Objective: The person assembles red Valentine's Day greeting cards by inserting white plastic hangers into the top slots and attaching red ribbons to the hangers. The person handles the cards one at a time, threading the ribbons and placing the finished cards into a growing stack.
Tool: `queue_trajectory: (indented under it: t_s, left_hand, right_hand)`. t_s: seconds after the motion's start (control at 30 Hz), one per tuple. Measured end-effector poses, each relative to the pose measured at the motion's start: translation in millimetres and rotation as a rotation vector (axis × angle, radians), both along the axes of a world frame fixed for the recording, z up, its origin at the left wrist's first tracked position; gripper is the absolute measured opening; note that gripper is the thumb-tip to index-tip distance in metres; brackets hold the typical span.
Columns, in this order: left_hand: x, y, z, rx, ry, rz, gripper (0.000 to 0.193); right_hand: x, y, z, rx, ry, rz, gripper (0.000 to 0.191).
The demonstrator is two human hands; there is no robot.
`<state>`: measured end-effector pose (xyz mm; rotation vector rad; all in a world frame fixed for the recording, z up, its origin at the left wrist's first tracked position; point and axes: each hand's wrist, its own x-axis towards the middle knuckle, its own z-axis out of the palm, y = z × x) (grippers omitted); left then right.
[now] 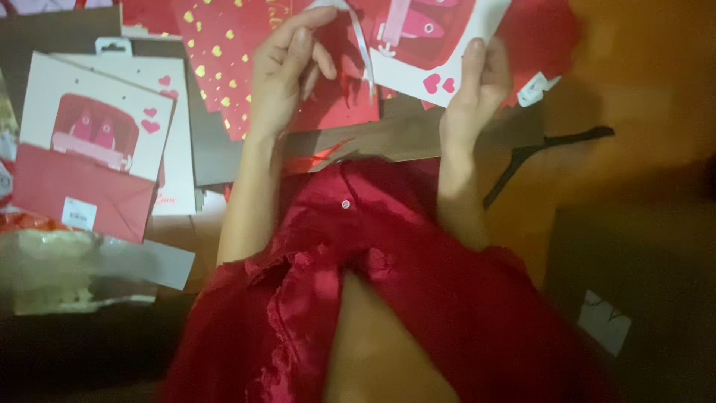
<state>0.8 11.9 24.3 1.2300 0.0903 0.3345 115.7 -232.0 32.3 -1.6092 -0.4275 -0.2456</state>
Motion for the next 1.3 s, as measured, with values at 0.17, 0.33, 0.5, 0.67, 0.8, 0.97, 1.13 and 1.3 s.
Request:
queue_trajectory:
  t_s: [0.17,0.33,0.5,0.67,0.8,0.97,1.13,1.3]
  left_hand:
    - [43,-30,23,-0.063,-0.143,-0.187,0.039]
    - [73,-64,54,0.036,-0.240,-0.275,0.034]
    - [85,-78,79,0.110,-0.262,-0.314,0.033]
    - [92,-83,85,0.204,-0.322,-0.301,0.031]
    - [93,-85,81,0.220,-0.257,-0.315,0.032]
    - [97,-87,70,0.325,-0.226,-0.287,0.032]
    - [92,-79,46,0.171,-0.156,-0.297,0.033]
    - [82,-54,14,0.146,-0.056,-0.094,0.030]
  right_hand:
    - [0,-2,10,0.265,0.092,-0.015,0.024]
    - [-3,-6,9,0.306,0.072,-0.042,0.023]
    - [0,-13,2,0.301,0.066,-0.136,0.020]
    - [2,-23,2,0.371,0.037,-0.187,0.017]
    - [7,-25,8,0.484,-0.053,-0.286,0.023]
    - [-1,-18,15,0.122,-0.195,-0.379,0.018]
    - [-15,8,14,-0.039,-0.179,-0.166,0.011]
    - [-17,34,7,-0.127,-0.203,0.007,0.010]
